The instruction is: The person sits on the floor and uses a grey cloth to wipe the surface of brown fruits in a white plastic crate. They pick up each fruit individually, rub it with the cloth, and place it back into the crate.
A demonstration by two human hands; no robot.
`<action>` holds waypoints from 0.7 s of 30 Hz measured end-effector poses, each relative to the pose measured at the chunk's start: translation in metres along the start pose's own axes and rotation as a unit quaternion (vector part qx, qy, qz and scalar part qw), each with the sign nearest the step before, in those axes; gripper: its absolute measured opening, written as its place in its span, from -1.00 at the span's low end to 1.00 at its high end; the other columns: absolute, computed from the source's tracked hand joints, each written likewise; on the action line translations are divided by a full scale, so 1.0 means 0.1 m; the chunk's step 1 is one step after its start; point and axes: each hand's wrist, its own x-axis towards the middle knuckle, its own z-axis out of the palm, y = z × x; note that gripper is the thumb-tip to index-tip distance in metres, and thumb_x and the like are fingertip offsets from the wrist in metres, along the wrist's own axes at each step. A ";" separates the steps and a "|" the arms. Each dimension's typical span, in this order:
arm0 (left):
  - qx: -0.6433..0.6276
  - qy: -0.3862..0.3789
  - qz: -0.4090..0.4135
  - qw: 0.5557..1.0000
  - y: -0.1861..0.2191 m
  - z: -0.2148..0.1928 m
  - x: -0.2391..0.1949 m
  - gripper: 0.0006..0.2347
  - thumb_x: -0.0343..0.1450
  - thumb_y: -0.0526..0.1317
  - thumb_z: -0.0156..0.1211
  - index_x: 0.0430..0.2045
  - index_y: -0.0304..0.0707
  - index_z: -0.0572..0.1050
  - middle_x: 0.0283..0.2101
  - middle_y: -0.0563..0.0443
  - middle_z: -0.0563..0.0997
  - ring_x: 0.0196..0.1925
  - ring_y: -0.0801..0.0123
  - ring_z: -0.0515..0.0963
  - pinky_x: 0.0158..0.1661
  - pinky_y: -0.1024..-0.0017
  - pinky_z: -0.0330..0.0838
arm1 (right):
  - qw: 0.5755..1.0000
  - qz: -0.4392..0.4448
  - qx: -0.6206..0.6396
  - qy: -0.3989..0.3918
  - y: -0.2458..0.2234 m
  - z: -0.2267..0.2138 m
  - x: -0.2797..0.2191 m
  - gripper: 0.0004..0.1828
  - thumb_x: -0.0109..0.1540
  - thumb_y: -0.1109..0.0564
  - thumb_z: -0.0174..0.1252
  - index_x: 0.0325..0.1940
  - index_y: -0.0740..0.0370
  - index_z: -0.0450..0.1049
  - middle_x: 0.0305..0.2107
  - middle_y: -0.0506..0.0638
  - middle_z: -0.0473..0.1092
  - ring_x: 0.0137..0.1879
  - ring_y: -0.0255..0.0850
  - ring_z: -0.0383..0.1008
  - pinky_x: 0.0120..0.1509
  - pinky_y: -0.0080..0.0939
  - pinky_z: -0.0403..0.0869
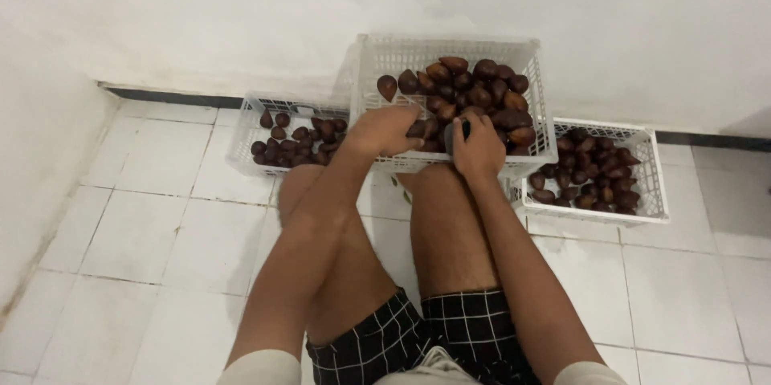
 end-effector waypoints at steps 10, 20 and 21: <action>0.020 0.013 -0.012 1.000 -0.01 -0.03 0.01 -0.54 0.42 0.06 0.20 0.03 -0.35 0.41 -0.16 -0.29 0.64 -0.07 -0.12 0.66 -0.11 -0.01 0.55 | 0.999 -0.017 0.014 0.027 0.02 0.02 0.02 -0.60 0.50 -0.17 -0.16 0.11 0.07 0.49 -0.02 0.16 0.40 -0.02 0.16 0.56 -0.03 0.08 0.55; 0.003 0.032 0.044 0.999 0.02 -0.12 -0.03 -0.53 0.43 -0.07 0.26 0.13 -0.43 0.40 0.01 -0.39 0.59 0.06 -0.23 0.60 -0.01 -0.05 0.49 | 0.993 -0.036 0.103 0.040 0.03 -0.06 -0.10 -0.66 0.52 -0.12 -0.10 0.13 0.08 0.47 0.02 0.14 0.37 0.06 0.20 0.53 0.03 0.14 0.54; -0.002 0.054 0.065 0.996 0.03 -0.12 -0.04 -0.50 0.42 -0.08 0.30 0.20 -0.39 0.41 0.09 -0.36 0.56 0.14 -0.22 0.56 0.03 -0.05 0.46 | 0.989 -0.052 0.134 0.042 0.04 -0.08 -0.11 -0.67 0.52 -0.10 -0.09 0.16 0.09 0.47 0.03 0.15 0.35 0.10 0.24 0.50 0.09 0.19 0.52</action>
